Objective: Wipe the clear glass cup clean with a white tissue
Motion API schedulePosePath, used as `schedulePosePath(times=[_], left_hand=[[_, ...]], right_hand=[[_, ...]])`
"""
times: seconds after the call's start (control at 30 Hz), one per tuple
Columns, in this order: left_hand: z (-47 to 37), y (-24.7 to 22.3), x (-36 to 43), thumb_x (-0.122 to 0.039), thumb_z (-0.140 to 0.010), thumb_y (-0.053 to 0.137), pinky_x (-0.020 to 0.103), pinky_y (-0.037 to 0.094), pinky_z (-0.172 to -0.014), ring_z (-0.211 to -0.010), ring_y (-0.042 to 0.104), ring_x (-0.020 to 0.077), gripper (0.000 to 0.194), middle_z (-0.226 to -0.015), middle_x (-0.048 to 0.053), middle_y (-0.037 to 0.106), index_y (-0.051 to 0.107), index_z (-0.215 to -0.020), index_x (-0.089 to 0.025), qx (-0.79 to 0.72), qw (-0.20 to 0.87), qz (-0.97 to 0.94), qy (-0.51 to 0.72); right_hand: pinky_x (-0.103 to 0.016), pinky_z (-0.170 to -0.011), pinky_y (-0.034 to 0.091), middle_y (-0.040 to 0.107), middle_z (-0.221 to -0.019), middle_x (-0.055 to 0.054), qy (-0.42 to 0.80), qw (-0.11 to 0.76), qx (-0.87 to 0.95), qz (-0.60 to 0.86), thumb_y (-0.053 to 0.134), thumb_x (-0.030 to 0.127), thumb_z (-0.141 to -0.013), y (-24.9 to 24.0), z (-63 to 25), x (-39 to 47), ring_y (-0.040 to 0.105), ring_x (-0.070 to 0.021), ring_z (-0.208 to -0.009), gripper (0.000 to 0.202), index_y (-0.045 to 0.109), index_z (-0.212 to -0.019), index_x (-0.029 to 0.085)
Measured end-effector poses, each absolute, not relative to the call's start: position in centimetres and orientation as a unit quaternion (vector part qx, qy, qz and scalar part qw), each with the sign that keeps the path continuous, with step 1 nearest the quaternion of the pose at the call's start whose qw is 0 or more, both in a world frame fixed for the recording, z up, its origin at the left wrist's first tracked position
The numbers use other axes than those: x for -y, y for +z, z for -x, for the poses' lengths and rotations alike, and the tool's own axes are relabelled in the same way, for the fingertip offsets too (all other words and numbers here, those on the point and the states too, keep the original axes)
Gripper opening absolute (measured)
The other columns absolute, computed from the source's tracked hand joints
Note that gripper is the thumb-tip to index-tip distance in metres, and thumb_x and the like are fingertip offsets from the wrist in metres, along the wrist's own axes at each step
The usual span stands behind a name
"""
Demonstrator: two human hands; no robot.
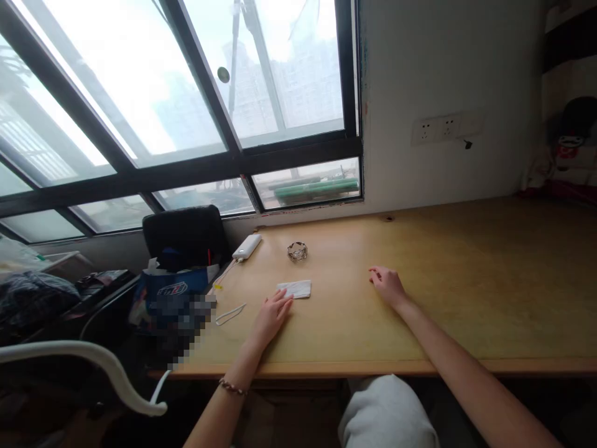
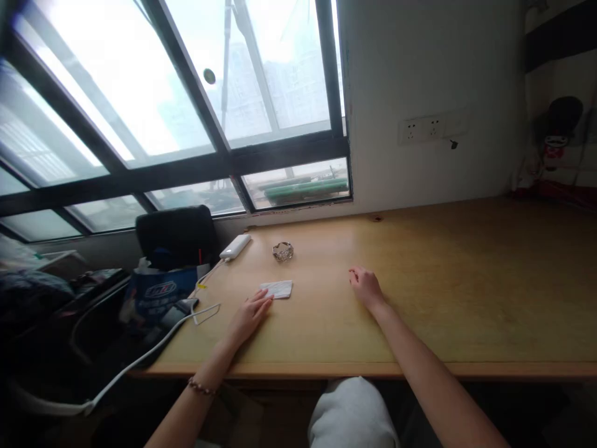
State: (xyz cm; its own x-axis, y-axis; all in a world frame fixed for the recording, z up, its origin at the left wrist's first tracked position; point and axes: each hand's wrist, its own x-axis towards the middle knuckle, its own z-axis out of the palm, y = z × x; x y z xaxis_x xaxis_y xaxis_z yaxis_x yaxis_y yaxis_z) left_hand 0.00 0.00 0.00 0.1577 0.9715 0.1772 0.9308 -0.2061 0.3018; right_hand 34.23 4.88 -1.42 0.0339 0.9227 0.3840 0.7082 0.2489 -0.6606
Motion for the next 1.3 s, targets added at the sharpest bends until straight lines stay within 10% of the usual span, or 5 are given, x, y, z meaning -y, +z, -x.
schedulePosePath(times=[0.63,1.07,1.3], left_hand=[[-0.9,0.1,-0.6,-0.037,-0.08,0.039,0.039,0.028,-0.098,-0.12,0.031,0.021,0.034,-0.125,0.006,0.042,0.054,-0.106,-0.02,-0.556,0.0,-0.76,0.336],[-19.6,1.2,-7.3,-0.039,-0.072,0.048,0.031,0.043,-0.076,-0.086,0.058,0.02,0.034,-0.093,0.012,0.063,0.062,-0.086,-0.011,-0.393,0.51,-0.56,0.521],[-25.1,-1.6,-9.5,-0.038,-0.068,0.05,0.024,0.042,-0.057,-0.056,0.054,0.0131,0.029,-0.06,0.005,0.061,0.059,-0.066,-0.01,-0.39,0.537,-0.496,0.56]], right_hand=[[-0.021,-0.065,0.041,0.065,-0.081,-0.007,0.126,0.402,0.69,0.588,0.038,0.02,-0.077,-1.1,-34.2,-4.6,0.059,-0.0139,-0.071,0.026,0.062,-0.084,0.015],[-0.023,-0.049,0.043,0.06,-0.055,-0.005,0.307,0.575,0.535,0.538,0.026,0.046,-0.081,-1.4,-30.1,-6.3,0.055,-0.0137,-0.048,0.047,0.057,-0.064,0.016],[-0.026,-0.061,0.044,0.064,-0.068,-0.01,0.302,0.6,0.463,0.578,0.024,0.053,-0.079,-1.7,-29.0,-8.1,0.06,-0.0185,-0.069,0.053,0.058,-0.065,0.015]])
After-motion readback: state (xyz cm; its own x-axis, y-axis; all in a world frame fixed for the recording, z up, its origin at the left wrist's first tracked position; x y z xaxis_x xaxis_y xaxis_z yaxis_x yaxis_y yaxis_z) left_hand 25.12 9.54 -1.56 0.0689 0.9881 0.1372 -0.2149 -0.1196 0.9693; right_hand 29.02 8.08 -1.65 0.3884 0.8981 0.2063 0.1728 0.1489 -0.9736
